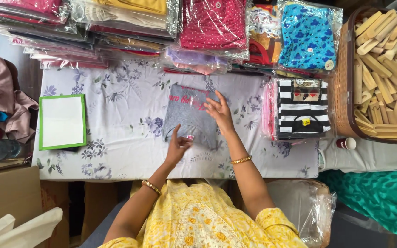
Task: Fold and pack several items of clothing into plastic bags on a work table.
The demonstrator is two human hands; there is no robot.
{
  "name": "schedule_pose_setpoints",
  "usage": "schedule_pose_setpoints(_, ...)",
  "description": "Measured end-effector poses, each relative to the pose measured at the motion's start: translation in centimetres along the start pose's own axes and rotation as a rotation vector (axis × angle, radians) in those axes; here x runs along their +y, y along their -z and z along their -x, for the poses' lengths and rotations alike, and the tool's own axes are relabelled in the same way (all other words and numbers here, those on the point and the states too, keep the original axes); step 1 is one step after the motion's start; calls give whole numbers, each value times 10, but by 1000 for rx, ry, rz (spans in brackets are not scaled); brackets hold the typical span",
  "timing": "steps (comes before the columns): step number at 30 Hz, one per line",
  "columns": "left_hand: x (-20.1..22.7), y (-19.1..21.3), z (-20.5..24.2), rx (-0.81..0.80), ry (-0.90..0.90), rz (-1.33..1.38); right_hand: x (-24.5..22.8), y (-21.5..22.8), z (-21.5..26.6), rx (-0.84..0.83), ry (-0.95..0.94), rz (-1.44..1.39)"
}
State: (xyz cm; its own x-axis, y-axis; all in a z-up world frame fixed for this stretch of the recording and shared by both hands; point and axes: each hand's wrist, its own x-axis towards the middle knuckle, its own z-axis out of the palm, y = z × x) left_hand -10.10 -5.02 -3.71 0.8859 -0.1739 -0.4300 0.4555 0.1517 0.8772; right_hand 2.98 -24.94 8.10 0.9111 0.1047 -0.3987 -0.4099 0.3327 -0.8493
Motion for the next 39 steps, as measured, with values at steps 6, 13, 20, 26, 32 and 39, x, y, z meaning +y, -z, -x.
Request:
schedule_pose_setpoints(6,-11,47,-43,186,68,14,42,87,13,502,450,615)
schedule_pose_setpoints(13,-12,-2,-57,223,-394,-564,111,174,62,653,359,1322)
schedule_pose_setpoints(20,11,21,-98,244,-279,-481,105,148,78,744,347,1272)
schedule_pose_setpoints(26,62,195,-85,617,-212,-743,124,142,64,748,197,1101)
schedule_pose_setpoints(32,112,210,-42,591,153,-1147,150,71,34,560,233,986)
schedule_pose_setpoints(39,93,138,-28,592,-2,-1313,141,65,20,499,-145,762)
